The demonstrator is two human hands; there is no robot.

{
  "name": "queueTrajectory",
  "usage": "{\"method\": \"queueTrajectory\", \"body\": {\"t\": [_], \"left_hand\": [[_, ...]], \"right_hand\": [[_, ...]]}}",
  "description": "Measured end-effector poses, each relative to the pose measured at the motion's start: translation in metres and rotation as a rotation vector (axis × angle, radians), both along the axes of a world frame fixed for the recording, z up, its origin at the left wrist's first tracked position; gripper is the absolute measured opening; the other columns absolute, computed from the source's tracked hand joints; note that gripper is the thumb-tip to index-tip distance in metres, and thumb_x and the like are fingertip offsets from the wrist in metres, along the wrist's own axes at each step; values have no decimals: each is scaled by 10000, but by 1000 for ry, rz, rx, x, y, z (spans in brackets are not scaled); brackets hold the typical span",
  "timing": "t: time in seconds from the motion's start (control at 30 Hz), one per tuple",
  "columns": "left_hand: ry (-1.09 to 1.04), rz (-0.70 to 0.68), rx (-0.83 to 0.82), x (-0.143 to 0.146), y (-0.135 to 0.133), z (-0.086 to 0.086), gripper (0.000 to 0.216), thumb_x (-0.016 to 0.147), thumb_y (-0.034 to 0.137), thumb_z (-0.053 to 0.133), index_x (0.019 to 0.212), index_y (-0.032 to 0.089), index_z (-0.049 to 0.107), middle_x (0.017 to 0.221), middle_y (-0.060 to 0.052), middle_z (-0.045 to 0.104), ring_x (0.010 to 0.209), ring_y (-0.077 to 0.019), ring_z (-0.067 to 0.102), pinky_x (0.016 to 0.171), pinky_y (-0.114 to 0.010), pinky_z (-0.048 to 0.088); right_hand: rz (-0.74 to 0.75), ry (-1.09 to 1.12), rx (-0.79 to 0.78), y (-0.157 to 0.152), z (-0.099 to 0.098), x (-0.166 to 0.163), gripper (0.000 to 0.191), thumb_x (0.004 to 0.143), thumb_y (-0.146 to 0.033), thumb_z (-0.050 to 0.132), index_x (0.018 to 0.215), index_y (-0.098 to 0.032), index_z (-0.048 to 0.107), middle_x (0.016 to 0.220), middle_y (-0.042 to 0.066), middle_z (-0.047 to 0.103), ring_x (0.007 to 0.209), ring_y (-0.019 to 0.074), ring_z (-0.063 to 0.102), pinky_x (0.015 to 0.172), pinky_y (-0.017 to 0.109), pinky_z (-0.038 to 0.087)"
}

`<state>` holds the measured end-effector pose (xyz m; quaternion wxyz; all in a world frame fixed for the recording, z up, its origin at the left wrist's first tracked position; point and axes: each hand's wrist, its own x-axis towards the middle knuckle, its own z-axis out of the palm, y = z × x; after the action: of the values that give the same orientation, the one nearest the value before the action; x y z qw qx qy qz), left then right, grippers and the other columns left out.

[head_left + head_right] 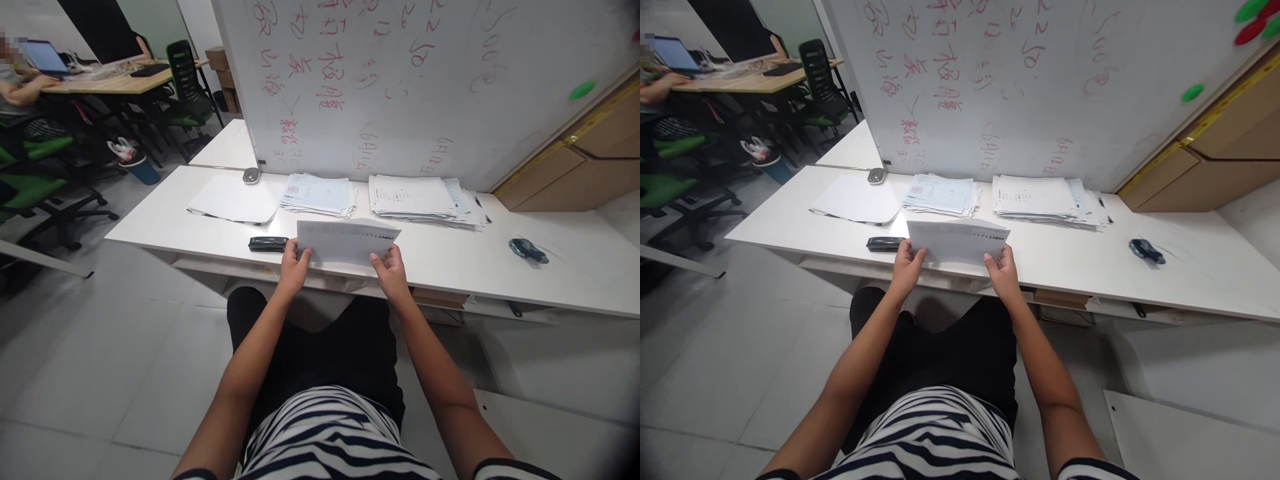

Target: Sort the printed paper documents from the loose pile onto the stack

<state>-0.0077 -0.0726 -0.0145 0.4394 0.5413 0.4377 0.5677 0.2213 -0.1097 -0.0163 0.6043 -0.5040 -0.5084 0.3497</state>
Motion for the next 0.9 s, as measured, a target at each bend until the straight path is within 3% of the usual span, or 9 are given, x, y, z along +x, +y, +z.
{"method": "queueTrajectory", "body": {"t": [0.23, 0.43, 0.57, 0.8, 0.9], "left_hand": [[48, 30, 19, 0, -3, -6, 205, 824, 272, 575, 996, 205, 485, 970, -31, 594, 928, -141, 578, 852, -283, 450], [4, 29, 7, 2, -1, -10, 388, 762, 267, 652, 1077, 225, 431, 1054, -39, 583, 966, -146, 581, 869, -290, 453], [60, 32, -40, 2, -2, -10, 365, 774, 301, 636, 1077, 218, 450, 1035, -40, 603, 965, -158, 590, 872, -299, 455], [266, 8, -13, 1, -19, 9, 336, 835, 330, 564, 1141, 223, 477, 1073, -50, 603, 978, -172, 581, 855, -304, 457], [346, 35, 41, -13, -22, 20, 450, 849, 360, 559, 1256, 234, 413, 1130, -68, 585, 981, -169, 579, 835, -302, 465]], "right_hand": [[-35, 45, -14, -2, -3, 2, 470, 752, -411, 676, 1135, -256, 452, 1168, 75, 602, 1083, 203, 582, 966, 378, 438], [-49, 38, -73, 1, -6, 3, 452, 719, -433, 704, 1075, -252, 493, 1104, 62, 646, 1031, 199, 611, 932, 372, 451], [-51, -15, -145, 0, -9, 2, 444, 722, -499, 674, 1050, -227, 550, 1082, 66, 676, 1014, 214, 615, 905, 369, 457], [-43, -403, -198, -17, -1, 6, 413, 827, -523, 534, 1057, -196, 636, 978, 84, 707, 922, 254, 623, 852, 398, 456], [-16, -302, -209, -32, 0, 8, 427, 820, -510, 562, 1119, -213, 630, 1080, 81, 691, 996, 263, 613, 881, 400, 450]]}}
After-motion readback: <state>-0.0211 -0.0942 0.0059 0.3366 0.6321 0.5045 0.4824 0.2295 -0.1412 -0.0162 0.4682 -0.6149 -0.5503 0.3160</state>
